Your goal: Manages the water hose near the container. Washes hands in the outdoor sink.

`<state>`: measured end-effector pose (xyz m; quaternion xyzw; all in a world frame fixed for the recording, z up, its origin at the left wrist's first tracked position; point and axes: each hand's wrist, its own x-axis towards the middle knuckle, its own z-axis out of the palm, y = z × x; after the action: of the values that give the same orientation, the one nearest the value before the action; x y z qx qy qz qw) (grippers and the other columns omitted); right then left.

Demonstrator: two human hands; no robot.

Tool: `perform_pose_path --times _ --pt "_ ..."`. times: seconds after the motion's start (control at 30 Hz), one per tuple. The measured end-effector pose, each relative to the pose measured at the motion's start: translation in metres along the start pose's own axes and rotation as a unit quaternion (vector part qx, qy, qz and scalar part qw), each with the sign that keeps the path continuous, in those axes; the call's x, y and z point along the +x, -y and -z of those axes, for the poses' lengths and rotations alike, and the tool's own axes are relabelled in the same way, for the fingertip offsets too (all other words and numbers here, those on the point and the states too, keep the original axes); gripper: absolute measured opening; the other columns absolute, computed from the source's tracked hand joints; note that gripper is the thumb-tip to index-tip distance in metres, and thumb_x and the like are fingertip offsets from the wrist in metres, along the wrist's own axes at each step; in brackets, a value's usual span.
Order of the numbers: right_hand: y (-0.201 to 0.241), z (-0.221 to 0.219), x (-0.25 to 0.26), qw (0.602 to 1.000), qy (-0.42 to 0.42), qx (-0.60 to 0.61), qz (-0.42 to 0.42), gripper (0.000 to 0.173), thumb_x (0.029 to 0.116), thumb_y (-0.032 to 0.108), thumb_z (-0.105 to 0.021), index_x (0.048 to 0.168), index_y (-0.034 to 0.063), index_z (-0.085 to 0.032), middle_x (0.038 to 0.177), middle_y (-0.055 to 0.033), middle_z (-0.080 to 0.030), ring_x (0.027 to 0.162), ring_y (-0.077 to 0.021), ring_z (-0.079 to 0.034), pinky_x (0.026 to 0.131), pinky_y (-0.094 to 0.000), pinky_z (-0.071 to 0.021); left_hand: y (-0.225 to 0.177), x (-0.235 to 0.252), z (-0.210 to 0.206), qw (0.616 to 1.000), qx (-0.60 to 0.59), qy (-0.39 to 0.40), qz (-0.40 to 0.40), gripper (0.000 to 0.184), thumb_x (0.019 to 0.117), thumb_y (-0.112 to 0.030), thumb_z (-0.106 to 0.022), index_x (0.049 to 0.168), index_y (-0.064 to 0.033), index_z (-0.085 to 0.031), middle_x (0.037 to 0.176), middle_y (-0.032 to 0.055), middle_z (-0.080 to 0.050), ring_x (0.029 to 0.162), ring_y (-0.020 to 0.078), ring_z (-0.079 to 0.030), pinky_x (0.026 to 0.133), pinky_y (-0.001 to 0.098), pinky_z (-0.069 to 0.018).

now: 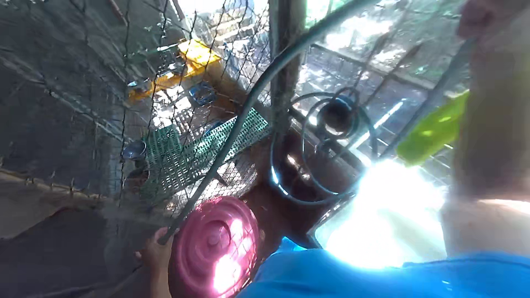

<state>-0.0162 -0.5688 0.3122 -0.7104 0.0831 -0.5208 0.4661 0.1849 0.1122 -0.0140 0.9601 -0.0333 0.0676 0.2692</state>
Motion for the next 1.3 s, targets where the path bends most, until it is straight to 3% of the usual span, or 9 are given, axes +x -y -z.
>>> perform_pose_path --times 0.17,0.3,0.53,0.63,0.73,1.0,1.13,1.2,1.3 --pt "-0.082 -0.004 0.018 0.975 -0.045 -0.217 -0.021 0.036 0.0934 0.034 -0.073 0.106 0.0008 -0.07 0.089 -0.001 -0.067 0.074 -0.0041 -0.06 0.074 -0.0261 -0.054 0.043 -0.024 -0.024 0.994 0.031 0.101 0.033 0.042 0.1018 -0.028 -0.064 0.109 0.0131 -0.069 0.102 0.0379 -0.068 0.102 0.0548 -0.066 0.094 0.0716 -0.0468" --pt "-0.112 -0.056 -0.02 0.833 0.142 -0.494 -0.203 0.04 0.1032 0.029 -0.058 0.112 -0.0084 -0.069 0.116 -0.0363 -0.065 0.114 -0.0562 -0.061 0.091 -0.0768 -0.044 0.031 -0.053 -0.015 0.996 0.017 0.047 0.074 0.038 0.102 -0.023 -0.064 0.111 0.0136 -0.069 0.104 0.0364 -0.068 0.103 0.0508 -0.067 0.096 0.0649 -0.0484" --pt "-0.075 -0.201 -0.166 0.91 0.301 -0.256 0.121 0.062 0.0796 0.011 -0.084 0.137 0.0016 -0.061 0.137 -0.0267 -0.058 0.126 -0.0447 -0.056 0.104 -0.064 -0.0462 -0.086 -0.086 0.009 0.992 -0.022 0.127 0.009 0.035 0.0889 -0.023 -0.079 0.103 0.0086 -0.072 0.089 0.0287 -0.071 0.085 0.0453 -0.07 0.081 0.0654 -0.053" --pt "-0.035 -0.275 -0.309 0.805 0.556 -0.086 0.187 0.067 0.0822 0.008 -0.082 0.145 0.0113 -0.059 0.14 -0.0234 -0.06 0.129 -0.0443 -0.058 0.11 -0.066 -0.0417 -0.147 -0.096 0.034 0.988 -0.021 0.148 -0.041 0.031 0.09 -0.019 -0.076 0.108 0.0058 -0.073 0.092 0.0252 -0.072 0.087 0.0417 -0.071 0.082 0.0625 -0.0535" --pt "0.004 -0.294 -0.343 0.803 0.567 -0.034 0.18 0.038 0.0867 0.009 -0.075 0.124 0.0044 -0.072 0.102 -0.0214 -0.075 0.098 -0.0416 -0.072 0.092 -0.0622 -0.0517 -0.161 -0.113 0.044 0.986 -0.062 0.034 -0.153 0.023 0.0818 -0.006 -0.077 0.101 0.0067 -0.075 0.09 0.0218 -0.074 0.082 0.0371 -0.073 0.076 0.0555 -0.058" --pt "0.007 -0.227 -0.251 0.886 0.412 0.208 0.03 0.028 0.0829 0.015 -0.082 0.106 0.0022 -0.074 0.097 0.0032 -0.075 0.086 0.0026 -0.068 0.079 -0.0178 -0.0582 0.08 -0.156 0.002 0.992 -0.066 -0.055 0.087 0.029 0.094 -0.008 -0.068 0.113 0.0131 -0.068 0.115 0.035 -0.067 0.113 0.0523 -0.062 0.103 0.0684 -0.0416" --pt "-0.037 -0.216 -0.241 0.898 0.416 0.131 -0.054 0.033 0.0804 0.013 -0.082 0.108 -0.0002 -0.071 0.094 0.0026 -0.074 0.082 0.0021 -0.066 0.077 -0.0182 -0.0572 0.144 -0.181 0.005 0.975 -0.064 -0.082 0.194 0.036 0.1044 -0.012 -0.055 0.13 0.0134 -0.057 0.13 0.0377 -0.058 0.125 0.0512 -0.056 0.107 0.0637 -0.0423" --pt "-0.083 -0.22 -0.249 0.843 0.526 -0.088 -0.074 0.038 0.0874 0.019 -0.08 0.118 -0.0021 -0.071 0.106 -0.0155 -0.073 0.095 -0.0194 -0.069 0.091 -0.0379 -0.0554 0.127 -0.179 0.031 0.968 -0.024 -0.086 0.232 0.036 0.1053 -0.013 -0.056 0.129 0.0141 -0.058 0.121 0.0394 -0.062 0.116 0.0533 -0.061 0.102 0.0663 -0.044" --pt "-0.119 -0.229 -0.266 0.613 0.702 -0.333 -0.143 0.095 0.0832 0.036 -0.087 0.159 0.0066 -0.037 0.152 -0.033 -0.043 0.142 -0.0502 -0.04 0.114 -0.0724 -0.0279 0.11 -0.179 0.082 0.983 0.017 -0.056 0.172 0.028 0.1002 -0.009 -0.062 0.113 0.0166 -0.063 0.102 0.0385 -0.066 0.099 0.0529 -0.065 0.091 0.0679 -0.0474"
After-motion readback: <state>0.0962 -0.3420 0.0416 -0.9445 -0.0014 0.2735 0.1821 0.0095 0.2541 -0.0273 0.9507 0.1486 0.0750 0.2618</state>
